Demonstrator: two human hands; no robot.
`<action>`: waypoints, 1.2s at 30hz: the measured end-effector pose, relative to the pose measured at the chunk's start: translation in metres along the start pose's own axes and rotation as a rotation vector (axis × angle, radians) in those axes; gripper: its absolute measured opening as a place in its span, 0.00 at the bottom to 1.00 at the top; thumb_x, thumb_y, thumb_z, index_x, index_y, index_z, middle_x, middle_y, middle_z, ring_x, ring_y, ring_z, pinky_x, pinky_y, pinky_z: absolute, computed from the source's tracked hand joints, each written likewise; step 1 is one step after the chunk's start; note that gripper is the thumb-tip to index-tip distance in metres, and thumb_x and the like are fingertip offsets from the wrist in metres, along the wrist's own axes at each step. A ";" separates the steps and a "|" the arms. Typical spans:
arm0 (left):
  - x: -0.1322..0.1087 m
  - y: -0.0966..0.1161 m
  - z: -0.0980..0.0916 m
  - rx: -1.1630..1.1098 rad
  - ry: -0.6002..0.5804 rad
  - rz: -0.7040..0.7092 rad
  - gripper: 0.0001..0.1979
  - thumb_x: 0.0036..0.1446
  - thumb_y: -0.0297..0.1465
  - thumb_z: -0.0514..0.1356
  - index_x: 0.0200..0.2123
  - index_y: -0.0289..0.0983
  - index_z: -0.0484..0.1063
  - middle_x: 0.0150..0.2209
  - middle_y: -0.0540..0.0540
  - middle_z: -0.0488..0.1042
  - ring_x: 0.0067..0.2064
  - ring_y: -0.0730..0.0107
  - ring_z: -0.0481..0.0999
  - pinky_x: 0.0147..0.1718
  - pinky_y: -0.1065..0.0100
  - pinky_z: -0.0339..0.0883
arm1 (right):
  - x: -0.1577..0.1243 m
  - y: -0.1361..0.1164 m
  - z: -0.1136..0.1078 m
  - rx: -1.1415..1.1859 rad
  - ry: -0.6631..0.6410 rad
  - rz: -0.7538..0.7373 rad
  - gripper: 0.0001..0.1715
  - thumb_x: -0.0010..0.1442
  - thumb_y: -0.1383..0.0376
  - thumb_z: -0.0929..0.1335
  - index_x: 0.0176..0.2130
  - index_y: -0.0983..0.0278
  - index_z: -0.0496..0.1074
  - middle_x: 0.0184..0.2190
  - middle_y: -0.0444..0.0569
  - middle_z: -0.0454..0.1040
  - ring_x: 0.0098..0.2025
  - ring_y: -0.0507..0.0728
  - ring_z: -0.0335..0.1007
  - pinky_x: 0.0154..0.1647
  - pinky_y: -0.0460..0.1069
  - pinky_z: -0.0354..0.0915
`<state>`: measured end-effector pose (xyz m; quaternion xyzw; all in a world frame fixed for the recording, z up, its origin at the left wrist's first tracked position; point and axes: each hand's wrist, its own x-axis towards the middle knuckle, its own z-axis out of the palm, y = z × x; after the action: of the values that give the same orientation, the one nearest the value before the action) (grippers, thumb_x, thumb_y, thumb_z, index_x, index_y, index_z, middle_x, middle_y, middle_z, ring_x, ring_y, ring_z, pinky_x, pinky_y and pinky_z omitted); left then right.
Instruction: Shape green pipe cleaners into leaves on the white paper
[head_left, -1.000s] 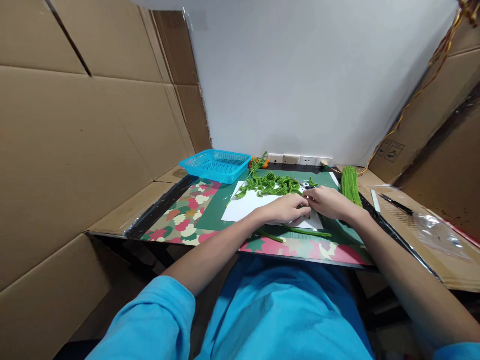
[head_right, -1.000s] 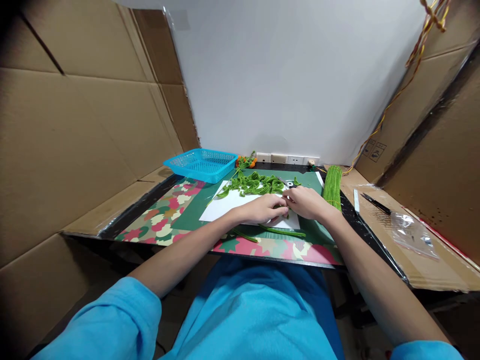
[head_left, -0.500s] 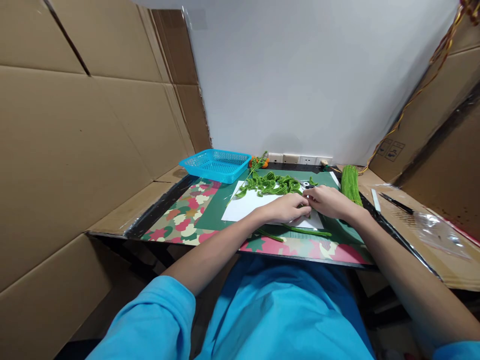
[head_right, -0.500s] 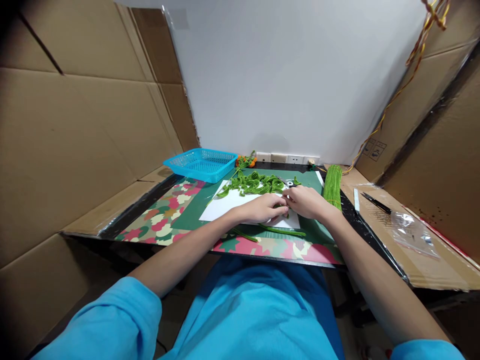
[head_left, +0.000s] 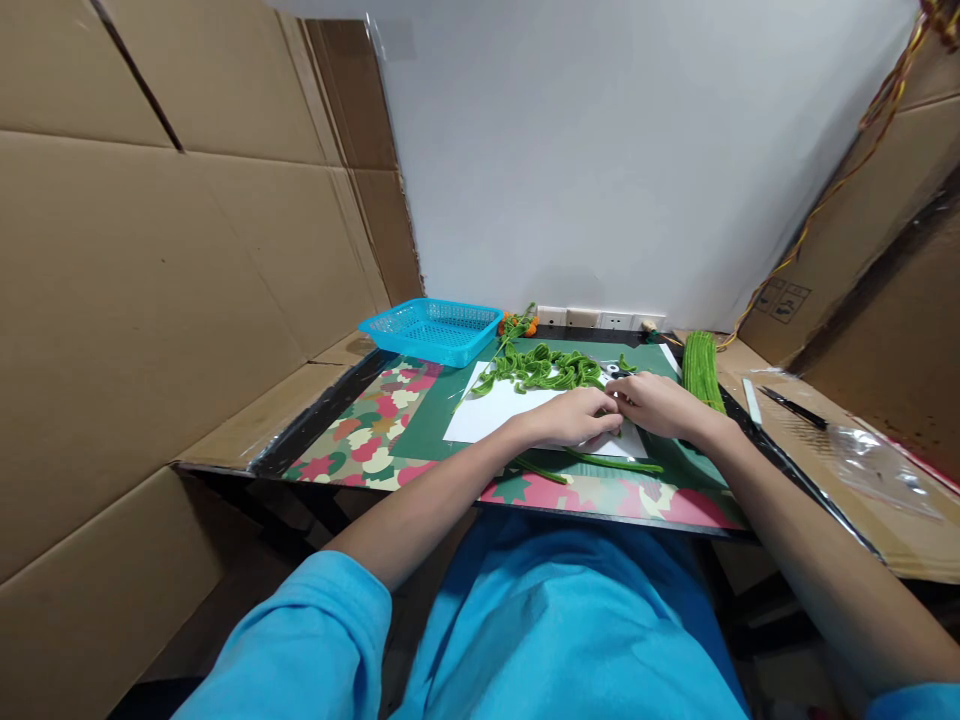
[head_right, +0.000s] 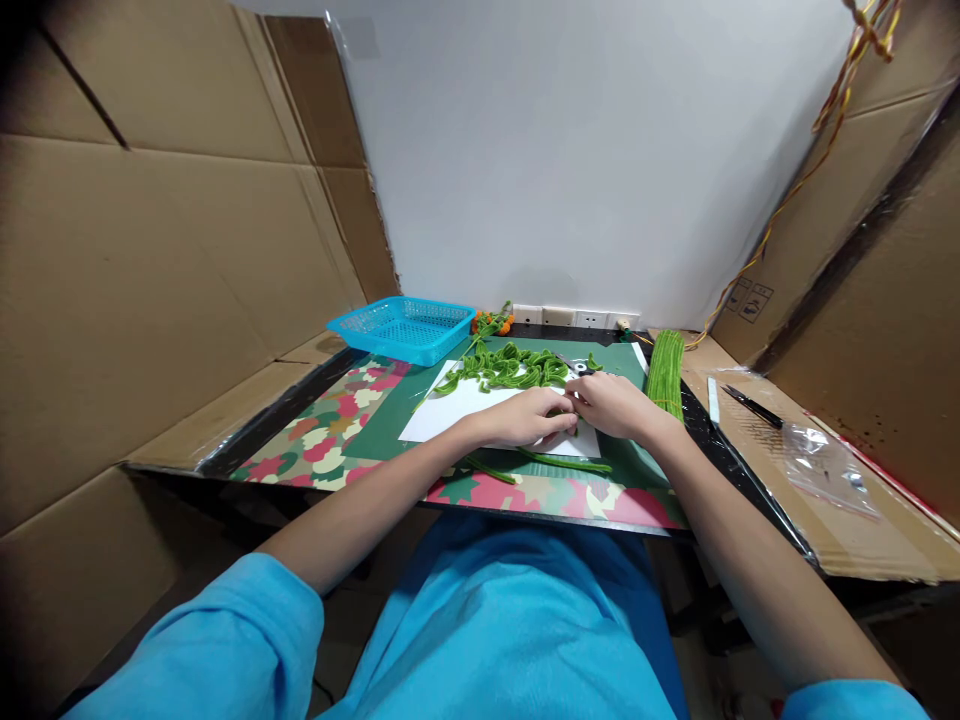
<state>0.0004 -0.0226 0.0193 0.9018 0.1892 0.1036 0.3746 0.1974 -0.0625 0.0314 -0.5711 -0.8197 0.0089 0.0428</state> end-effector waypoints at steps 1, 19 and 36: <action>0.000 0.000 0.000 0.004 0.000 -0.001 0.18 0.69 0.34 0.53 0.26 0.37 0.70 0.21 0.50 0.73 0.24 0.70 0.70 0.30 0.68 0.61 | 0.000 0.000 0.000 0.001 -0.002 0.000 0.14 0.72 0.66 0.62 0.39 0.59 0.76 0.36 0.53 0.82 0.39 0.61 0.77 0.32 0.49 0.51; -0.004 0.012 -0.004 0.090 -0.037 -0.017 0.18 0.70 0.34 0.54 0.25 0.38 0.64 0.22 0.51 0.71 0.25 0.71 0.67 0.30 0.65 0.55 | 0.000 0.001 0.001 0.047 -0.040 -0.010 0.10 0.71 0.66 0.63 0.41 0.60 0.74 0.36 0.52 0.81 0.38 0.60 0.76 0.32 0.48 0.52; -0.004 0.005 -0.004 0.040 -0.033 0.013 0.20 0.69 0.37 0.55 0.23 0.38 0.67 0.21 0.50 0.72 0.24 0.70 0.68 0.29 0.64 0.55 | 0.000 0.003 0.002 0.074 -0.060 -0.042 0.10 0.71 0.67 0.62 0.40 0.60 0.72 0.35 0.52 0.80 0.36 0.60 0.74 0.32 0.48 0.53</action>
<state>-0.0033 -0.0248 0.0254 0.9119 0.1791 0.0874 0.3588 0.2003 -0.0609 0.0292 -0.5515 -0.8314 0.0553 0.0393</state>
